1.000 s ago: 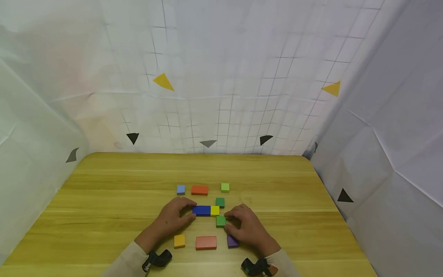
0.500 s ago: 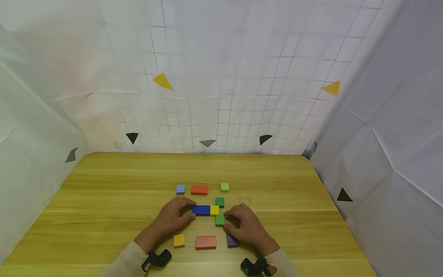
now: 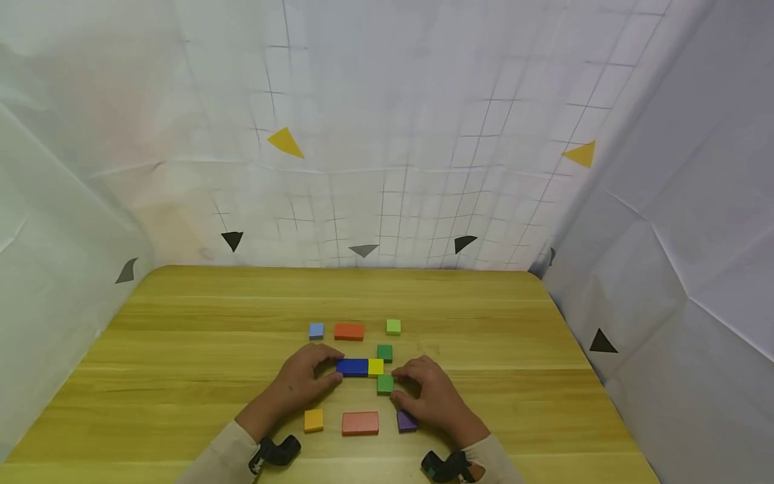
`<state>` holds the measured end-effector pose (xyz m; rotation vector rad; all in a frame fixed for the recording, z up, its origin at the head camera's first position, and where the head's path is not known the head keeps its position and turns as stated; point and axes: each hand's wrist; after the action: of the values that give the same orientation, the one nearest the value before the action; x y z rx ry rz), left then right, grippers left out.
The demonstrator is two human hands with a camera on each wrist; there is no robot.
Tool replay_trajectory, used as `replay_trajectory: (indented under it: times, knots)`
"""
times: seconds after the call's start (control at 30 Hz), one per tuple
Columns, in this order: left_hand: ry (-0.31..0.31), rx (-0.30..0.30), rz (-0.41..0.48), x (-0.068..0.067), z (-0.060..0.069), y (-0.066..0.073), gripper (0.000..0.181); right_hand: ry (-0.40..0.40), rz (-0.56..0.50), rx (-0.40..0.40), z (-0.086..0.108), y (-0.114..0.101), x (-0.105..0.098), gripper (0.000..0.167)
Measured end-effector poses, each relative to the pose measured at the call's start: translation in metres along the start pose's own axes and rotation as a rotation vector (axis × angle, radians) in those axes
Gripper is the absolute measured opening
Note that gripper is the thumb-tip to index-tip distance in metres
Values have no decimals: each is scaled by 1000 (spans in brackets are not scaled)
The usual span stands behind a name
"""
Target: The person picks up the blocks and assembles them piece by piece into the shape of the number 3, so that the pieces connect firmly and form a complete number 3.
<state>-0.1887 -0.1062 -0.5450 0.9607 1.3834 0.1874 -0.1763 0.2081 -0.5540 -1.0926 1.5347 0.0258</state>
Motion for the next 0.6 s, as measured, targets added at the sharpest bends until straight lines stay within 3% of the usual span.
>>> replay_trajectory:
  times: [0.43, 0.6]
  knots:
    - [12, 27, -29, 0, 0, -2, 33, 24, -9, 60, 9, -1, 0, 34]
    - [4, 6, -12, -1, 2, -1, 33, 36, 3, 34, 17, -4, -2, 33]
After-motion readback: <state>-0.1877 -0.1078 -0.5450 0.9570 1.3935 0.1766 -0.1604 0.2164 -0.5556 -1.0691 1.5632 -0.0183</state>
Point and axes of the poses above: each hand's wrist, its own z-axis away from the middle knuckle, its own x-axis out of the palm, y = z × x, and after that the axes turned 7 degrees about -y, right-handed
